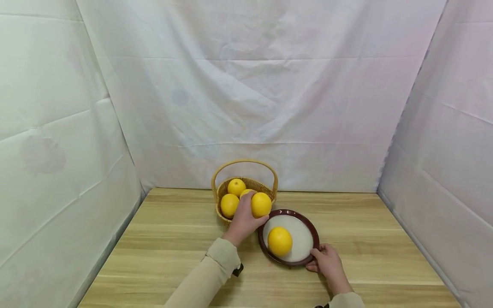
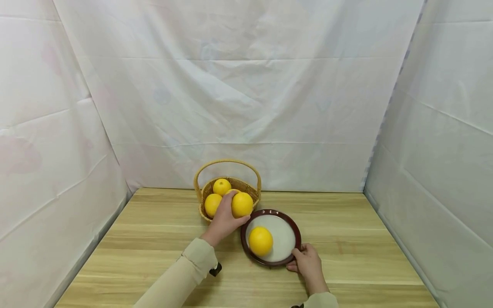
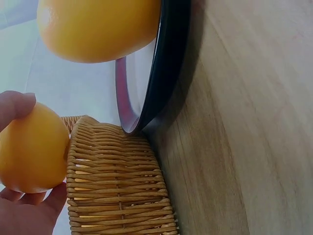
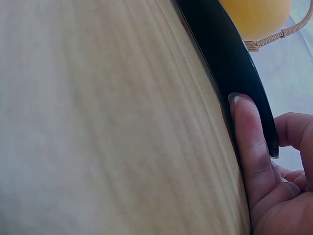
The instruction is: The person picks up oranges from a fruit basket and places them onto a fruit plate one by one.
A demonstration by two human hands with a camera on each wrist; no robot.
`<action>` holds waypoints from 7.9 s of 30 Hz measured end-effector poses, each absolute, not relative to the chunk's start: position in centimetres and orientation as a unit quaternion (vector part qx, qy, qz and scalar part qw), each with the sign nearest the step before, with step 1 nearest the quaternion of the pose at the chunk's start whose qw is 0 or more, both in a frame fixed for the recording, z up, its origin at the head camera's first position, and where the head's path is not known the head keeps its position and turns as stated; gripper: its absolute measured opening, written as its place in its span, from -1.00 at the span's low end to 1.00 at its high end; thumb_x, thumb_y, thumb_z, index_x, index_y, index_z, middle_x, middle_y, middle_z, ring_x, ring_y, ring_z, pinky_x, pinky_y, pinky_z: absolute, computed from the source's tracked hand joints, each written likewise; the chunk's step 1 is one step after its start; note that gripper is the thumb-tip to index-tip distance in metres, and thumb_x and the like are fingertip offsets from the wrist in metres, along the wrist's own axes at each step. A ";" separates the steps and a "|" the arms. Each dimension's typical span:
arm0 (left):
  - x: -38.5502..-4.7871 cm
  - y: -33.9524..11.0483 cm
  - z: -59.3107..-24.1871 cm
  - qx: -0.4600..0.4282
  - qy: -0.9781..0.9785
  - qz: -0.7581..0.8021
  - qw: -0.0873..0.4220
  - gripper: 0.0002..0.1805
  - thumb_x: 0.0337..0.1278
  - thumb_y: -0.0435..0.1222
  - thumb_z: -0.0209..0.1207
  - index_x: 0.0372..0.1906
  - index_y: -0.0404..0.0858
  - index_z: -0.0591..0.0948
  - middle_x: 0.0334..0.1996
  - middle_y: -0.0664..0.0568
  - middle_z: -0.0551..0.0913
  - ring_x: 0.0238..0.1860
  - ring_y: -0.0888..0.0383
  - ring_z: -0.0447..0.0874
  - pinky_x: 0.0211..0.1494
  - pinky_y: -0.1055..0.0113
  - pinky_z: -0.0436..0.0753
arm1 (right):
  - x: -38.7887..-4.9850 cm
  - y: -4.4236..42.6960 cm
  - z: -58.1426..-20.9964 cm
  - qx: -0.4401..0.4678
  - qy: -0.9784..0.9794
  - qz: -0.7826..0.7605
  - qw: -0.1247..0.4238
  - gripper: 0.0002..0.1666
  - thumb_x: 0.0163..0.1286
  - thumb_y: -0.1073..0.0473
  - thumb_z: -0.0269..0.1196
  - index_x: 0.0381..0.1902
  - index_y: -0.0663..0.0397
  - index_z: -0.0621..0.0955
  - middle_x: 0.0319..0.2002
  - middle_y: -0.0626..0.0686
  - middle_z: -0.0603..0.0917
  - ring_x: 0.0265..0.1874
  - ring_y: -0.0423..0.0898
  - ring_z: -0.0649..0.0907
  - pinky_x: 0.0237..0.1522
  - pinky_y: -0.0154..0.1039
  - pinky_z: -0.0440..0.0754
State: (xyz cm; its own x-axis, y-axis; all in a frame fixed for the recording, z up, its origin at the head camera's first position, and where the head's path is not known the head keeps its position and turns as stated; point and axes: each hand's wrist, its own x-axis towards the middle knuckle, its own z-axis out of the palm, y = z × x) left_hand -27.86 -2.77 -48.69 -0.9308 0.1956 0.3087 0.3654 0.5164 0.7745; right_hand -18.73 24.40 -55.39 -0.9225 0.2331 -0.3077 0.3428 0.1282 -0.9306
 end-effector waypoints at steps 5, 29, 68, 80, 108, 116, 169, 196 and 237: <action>-27.6 -2.6 -48.8 -0.178 -0.874 -0.443 0.094 -0.06 0.02 -0.18 0.50 0.46 -0.23 0.25 0.35 -0.12 0.38 0.28 -0.05 0.45 0.40 0.00 0.48 | -18.8 24.4 -55.4 0.194 0.751 -0.629 0.046 -0.67 0.52 0.29 0.06 0.09 0.45 0.35 -0.42 0.15 0.61 -0.59 -0.08 0.70 -0.44 -0.16 0.76; -26.6 -1.8 -49.5 -0.281 -0.885 -0.348 0.129 -0.13 0.02 -0.18 0.52 0.42 -0.17 0.34 0.33 -0.03 0.44 0.32 -0.03 0.43 0.39 0.03 0.49 | -18.8 24.5 -55.7 0.189 0.753 -0.629 0.043 -0.63 0.52 0.28 0.06 0.13 0.46 0.33 -0.40 0.17 0.63 -0.59 -0.08 0.70 -0.43 -0.16 0.76; -25.1 -1.5 -51.8 -0.299 -0.882 -0.354 0.084 -0.12 0.03 -0.30 0.49 0.47 -0.22 0.32 0.39 -0.10 0.42 0.40 -0.03 0.42 0.45 0.05 0.46 | -18.8 24.5 -55.5 0.193 0.755 -0.625 0.047 -0.60 0.53 0.26 0.05 0.16 0.47 0.33 -0.34 0.20 0.61 -0.56 -0.07 0.70 -0.40 -0.14 0.77; -24.7 -1.4 -52.8 -0.288 -0.887 -0.356 0.054 -0.10 0.05 -0.26 0.49 0.49 -0.18 0.30 0.41 -0.07 0.40 0.39 0.03 0.42 0.44 0.10 0.47 | -18.8 24.6 -55.7 0.189 0.754 -0.627 0.046 -0.58 0.52 0.25 0.06 0.18 0.46 0.31 -0.36 0.18 0.63 -0.57 -0.09 0.69 -0.40 -0.14 0.77; -23.9 -1.2 -53.6 -0.238 -0.876 -0.419 0.003 -0.01 0.02 -0.11 0.51 0.51 -0.18 0.22 0.38 -0.07 0.41 0.32 0.04 0.47 0.41 0.05 0.48 | -18.7 24.6 -55.9 0.181 0.753 -0.631 0.044 -0.68 0.52 0.28 0.03 0.10 0.43 0.34 -0.38 0.19 0.65 -0.56 -0.06 0.70 -0.41 -0.15 0.77; -23.9 -1.1 -53.8 -0.231 -0.868 -0.440 -0.012 0.01 0.04 -0.09 0.50 0.53 -0.15 0.19 0.42 -0.08 0.37 0.34 0.02 0.45 0.41 -0.01 0.47 | -18.5 24.6 -55.7 0.175 0.754 -0.631 0.043 -0.68 0.54 0.27 0.03 0.09 0.43 0.35 -0.38 0.19 0.68 -0.51 -0.06 0.70 -0.41 -0.17 0.76; -23.7 -3.1 -52.1 -0.317 -0.898 -0.305 -0.008 0.09 0.02 -0.33 0.39 0.61 -0.02 0.03 0.43 -0.06 0.28 0.36 0.03 0.36 0.46 0.10 0.44 | -18.4 24.3 -55.3 0.186 0.751 -0.632 0.045 -0.62 0.52 0.25 0.07 0.13 0.43 0.34 -0.38 0.15 0.68 -0.52 -0.06 0.71 -0.40 -0.17 0.76; -24.5 -4.5 -50.2 -0.288 -0.912 -0.284 0.069 -0.43 0.28 -0.37 0.14 0.40 -0.22 0.42 0.19 -0.09 0.56 0.17 0.05 0.54 0.28 0.13 0.57 | -18.4 24.4 -55.3 0.188 0.750 -0.632 0.045 -0.60 0.52 0.25 0.07 0.16 0.44 0.32 -0.36 0.16 0.66 -0.52 -0.07 0.71 -0.40 -0.16 0.77; -28.5 -9.3 -48.0 -0.226 -0.956 -0.152 0.108 -0.61 0.22 -0.28 0.27 0.15 -0.19 0.64 0.07 -0.08 0.63 0.12 -0.11 0.58 0.09 -0.09 0.60 | -18.6 24.5 -55.4 0.193 0.745 -0.636 0.050 -0.61 0.52 0.25 0.07 0.16 0.42 0.31 -0.36 0.17 0.65 -0.55 -0.05 0.72 -0.40 -0.14 0.77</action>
State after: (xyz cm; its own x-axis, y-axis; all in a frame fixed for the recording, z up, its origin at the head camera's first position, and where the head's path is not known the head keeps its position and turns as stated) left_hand -28.49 -9.30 -48.04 -0.8746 0.3990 0.2755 0.4646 0.8521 0.2409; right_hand -18.55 24.47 -55.41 -0.9202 0.2245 -0.3206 0.3518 0.1155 -0.9289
